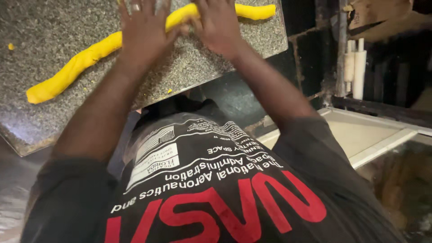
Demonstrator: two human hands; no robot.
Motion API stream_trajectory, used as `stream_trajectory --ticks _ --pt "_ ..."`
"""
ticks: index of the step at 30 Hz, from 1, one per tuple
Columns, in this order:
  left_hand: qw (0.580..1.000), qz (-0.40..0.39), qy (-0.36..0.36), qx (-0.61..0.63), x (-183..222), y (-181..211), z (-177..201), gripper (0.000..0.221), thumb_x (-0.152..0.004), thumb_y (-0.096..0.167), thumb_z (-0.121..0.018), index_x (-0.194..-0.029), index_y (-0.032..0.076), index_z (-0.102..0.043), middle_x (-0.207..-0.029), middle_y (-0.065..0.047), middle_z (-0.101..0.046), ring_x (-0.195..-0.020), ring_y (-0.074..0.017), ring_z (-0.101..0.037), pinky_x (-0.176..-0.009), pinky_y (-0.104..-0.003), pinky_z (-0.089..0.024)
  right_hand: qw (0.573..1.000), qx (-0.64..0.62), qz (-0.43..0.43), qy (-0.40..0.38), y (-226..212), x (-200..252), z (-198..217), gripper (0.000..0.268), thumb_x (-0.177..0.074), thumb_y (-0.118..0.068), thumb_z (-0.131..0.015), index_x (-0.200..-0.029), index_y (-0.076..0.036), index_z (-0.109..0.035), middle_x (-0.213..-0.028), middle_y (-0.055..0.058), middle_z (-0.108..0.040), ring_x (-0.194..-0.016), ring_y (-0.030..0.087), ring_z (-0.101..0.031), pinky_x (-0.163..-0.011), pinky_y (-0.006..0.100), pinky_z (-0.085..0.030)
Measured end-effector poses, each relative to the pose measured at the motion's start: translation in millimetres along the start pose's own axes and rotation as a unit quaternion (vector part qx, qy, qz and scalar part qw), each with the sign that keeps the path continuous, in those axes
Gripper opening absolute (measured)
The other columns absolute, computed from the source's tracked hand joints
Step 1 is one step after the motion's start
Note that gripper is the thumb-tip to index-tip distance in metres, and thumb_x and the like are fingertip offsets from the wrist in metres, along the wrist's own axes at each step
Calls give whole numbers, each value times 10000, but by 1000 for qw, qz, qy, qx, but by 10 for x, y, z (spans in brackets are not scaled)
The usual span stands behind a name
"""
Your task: The person rolls a piece of yellow dough into a long cylinder and then uses a red scraper to cut it into small pieces.
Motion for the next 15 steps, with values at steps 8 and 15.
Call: stream_trajectory --ticks 8,15 --pt "992 -119 36 -8 1054 265 -194 830 -942 549 -662 -1639 164 -427 -1681 -210 -329 -1593 -393 -219 -1272 -674 -103 999 -12 -23 -31 -159 1146 464 714 -1089 -551 -451 -1638 -106 -349 -1716 152 -282 -1621 363 -201 -1308 607 -55" --pt "997 -22 76 -21 1361 -195 3 769 -1017 541 -647 -1637 134 -445 -1682 -209 -309 -1592 -417 -176 -1260 -685 -81 994 -91 39 -46 -665 986 405 713 -1089 -465 -544 -1640 -67 -330 -1709 192 -275 -1615 374 -241 -1324 609 -89"
Point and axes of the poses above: each hand's wrist, its own x-axis away from the middle knuckle, its own z-axis out of the back of the hand, y = z × x, the point moved 10 cm from there along -x, towards the middle knuckle
